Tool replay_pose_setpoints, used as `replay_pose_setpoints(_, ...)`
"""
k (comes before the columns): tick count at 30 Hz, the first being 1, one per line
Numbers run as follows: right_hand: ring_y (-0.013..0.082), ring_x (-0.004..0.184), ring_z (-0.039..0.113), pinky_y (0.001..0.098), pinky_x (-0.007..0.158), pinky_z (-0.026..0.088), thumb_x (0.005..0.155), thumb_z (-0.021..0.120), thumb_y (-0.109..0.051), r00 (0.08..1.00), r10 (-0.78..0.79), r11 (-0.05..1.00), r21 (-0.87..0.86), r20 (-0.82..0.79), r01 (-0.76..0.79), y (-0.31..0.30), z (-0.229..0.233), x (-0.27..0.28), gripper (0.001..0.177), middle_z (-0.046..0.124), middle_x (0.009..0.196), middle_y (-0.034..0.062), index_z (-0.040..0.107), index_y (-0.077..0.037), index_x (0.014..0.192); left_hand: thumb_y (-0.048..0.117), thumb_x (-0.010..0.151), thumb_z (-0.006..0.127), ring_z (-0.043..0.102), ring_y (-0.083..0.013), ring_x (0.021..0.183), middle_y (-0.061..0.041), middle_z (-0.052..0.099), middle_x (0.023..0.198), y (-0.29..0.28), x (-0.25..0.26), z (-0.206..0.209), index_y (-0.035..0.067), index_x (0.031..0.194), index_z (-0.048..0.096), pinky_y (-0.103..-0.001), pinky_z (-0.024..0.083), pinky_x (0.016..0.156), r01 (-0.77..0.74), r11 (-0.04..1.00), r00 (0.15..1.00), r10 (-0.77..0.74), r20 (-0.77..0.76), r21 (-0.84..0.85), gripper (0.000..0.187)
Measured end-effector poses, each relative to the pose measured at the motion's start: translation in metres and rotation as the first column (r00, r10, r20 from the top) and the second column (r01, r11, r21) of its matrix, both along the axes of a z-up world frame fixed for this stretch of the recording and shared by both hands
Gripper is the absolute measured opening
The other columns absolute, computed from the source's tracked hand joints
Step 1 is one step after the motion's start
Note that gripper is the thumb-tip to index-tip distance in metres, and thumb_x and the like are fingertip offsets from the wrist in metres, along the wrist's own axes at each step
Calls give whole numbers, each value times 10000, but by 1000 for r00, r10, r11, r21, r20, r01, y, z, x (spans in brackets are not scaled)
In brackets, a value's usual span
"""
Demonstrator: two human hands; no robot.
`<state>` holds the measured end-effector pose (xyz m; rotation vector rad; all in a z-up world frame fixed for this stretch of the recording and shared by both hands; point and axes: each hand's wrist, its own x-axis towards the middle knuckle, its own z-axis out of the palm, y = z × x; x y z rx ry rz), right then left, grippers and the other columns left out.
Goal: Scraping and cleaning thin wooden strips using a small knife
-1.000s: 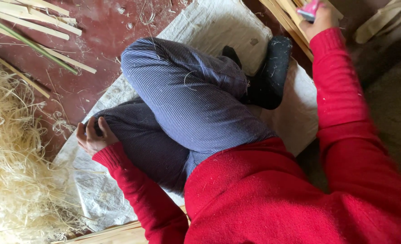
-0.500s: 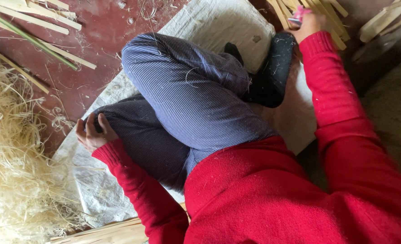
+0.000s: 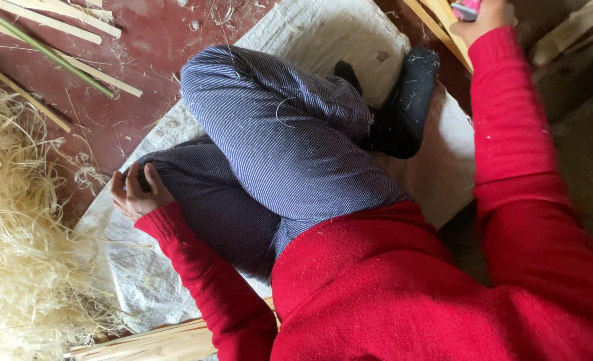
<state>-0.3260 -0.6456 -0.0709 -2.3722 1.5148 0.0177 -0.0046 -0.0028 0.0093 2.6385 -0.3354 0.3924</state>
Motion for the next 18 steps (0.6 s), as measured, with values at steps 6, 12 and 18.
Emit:
replay_pose_setpoints(6,220,890,700,363,762,562,821,957,-207,980,29,994,95,195,-48,-22,13,-28,397,731,1069,37,682,-117,1093,296,951,815,601,-311,1148,-91,615,1254,2,3,-6,125,1105,834,-492,497,956,-2,1000,1000,2,21,-4,231)
replay_pose_setpoints(12,142,788,722,282,559,603,851,959,-282,960,-246,936,291,136,199,-13,24,-26,521,705,1047,3,581,-166,1190,317,955,795,591,-317,1157,-101,612,1260,2,2,-3,110,1113,830,-516,505,934,-12,1000,1000,12,4,22,263)
replay_pose_setpoints(18,11,792,699,205,592,582,804,995,-194,890,-359,903,345,282,255,-15,17,-31,455,686,943,-138,601,-262,1022,326,949,792,582,-300,1172,-81,612,1267,1,1,-3,124,1107,835,-515,508,928,-42,999,999,42,-11,16,260)
